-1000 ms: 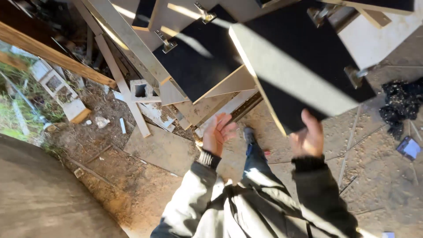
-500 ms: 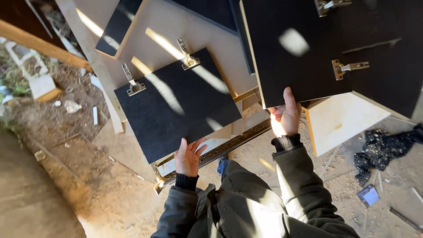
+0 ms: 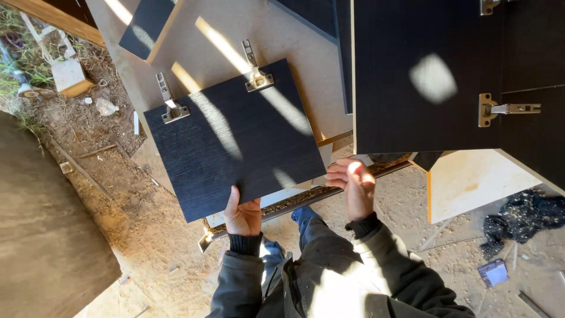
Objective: Operating a jointer to flatten and straighten the edges of cabinet door panels.
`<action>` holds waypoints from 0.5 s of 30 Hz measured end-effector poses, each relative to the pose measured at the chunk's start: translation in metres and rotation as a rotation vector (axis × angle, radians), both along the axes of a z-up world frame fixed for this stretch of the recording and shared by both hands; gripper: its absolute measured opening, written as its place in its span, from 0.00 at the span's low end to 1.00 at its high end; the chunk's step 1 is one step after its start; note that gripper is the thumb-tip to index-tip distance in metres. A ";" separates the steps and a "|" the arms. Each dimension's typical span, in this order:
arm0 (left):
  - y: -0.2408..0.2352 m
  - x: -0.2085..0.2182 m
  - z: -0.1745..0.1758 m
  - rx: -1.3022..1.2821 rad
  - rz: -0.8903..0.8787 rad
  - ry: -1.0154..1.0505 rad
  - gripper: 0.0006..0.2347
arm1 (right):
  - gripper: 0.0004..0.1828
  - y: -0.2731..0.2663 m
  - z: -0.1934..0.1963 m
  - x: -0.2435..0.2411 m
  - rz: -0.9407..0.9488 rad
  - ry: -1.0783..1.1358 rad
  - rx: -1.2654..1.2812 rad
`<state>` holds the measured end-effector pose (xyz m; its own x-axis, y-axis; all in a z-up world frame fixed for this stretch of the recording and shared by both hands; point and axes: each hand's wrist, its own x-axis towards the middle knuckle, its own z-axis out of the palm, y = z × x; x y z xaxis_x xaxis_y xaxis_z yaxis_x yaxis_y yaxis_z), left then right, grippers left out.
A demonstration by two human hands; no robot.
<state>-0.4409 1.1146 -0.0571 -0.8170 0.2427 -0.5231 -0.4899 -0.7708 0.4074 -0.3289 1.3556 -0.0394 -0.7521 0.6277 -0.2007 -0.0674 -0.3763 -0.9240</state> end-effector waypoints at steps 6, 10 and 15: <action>-0.003 0.002 0.003 -0.071 -0.048 0.027 0.13 | 0.34 -0.004 0.006 -0.011 0.219 -0.192 -0.061; -0.012 0.019 -0.007 -0.055 -0.166 0.061 0.13 | 0.34 0.004 0.011 -0.006 0.147 -0.186 0.009; 0.010 0.035 -0.003 -0.073 -0.318 0.031 0.14 | 0.34 0.028 0.012 0.003 0.128 -0.144 0.022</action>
<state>-0.4061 1.1246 -0.0599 -0.7217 0.4514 -0.5248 -0.6883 -0.5492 0.4740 -0.3263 1.3832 -0.0275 -0.7908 0.5340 -0.2991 0.1132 -0.3527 -0.9289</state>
